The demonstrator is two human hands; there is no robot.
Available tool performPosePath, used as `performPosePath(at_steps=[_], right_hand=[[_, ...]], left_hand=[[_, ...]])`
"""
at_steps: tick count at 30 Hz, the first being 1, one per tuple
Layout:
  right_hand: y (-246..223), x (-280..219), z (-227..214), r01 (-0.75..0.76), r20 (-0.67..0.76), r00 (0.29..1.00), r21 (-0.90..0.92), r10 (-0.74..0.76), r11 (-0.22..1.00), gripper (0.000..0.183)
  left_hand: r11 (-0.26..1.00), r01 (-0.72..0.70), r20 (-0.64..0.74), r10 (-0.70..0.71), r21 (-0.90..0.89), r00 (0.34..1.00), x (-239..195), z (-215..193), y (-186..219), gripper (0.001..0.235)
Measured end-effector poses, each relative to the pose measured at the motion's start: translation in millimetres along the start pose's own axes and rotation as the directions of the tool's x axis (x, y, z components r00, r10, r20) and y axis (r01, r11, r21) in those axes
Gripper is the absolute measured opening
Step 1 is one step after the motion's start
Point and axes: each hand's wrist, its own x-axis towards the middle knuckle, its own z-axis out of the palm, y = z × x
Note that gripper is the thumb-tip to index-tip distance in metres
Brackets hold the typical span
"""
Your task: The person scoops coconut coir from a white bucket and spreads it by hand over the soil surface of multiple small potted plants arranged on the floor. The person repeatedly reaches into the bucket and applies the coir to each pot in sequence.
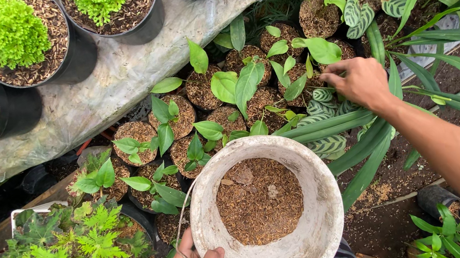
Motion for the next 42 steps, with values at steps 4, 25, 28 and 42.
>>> performPosePath(at_steps=[4, 25, 28, 42], right_hand=[[-5.0, -38.4, -30.3, 0.055, -0.207, 0.978, 0.184, -0.016, 0.981, 0.029], [254.0, -292.0, -6.3, -0.436, 0.259, 0.626, -0.666, 0.736, 0.605, 0.039], [170.7, -287.6, -52.0, -0.475, 0.215, 0.727, -0.528, 0.652, 0.704, 0.039], [-159.9, -293.5, -12.5, 0.591, 0.185, 0.802, -0.106, -0.568, 0.800, 0.074]], left_hand=[[0.999, -0.037, 0.012, 0.037, -0.005, 0.999, -2.7, -2.5, -2.6, 0.062], [0.995, -0.102, 0.088, 0.104, -0.025, 0.991, -5.0, 3.2, -15.1, 0.061], [0.983, -0.169, 0.107, 0.176, -0.075, 0.979, -19.3, 8.6, -13.9, 0.060], [0.966, -0.232, 0.076, 0.224, 0.114, 0.972, -87.6, 25.7, 12.2, 0.046]])
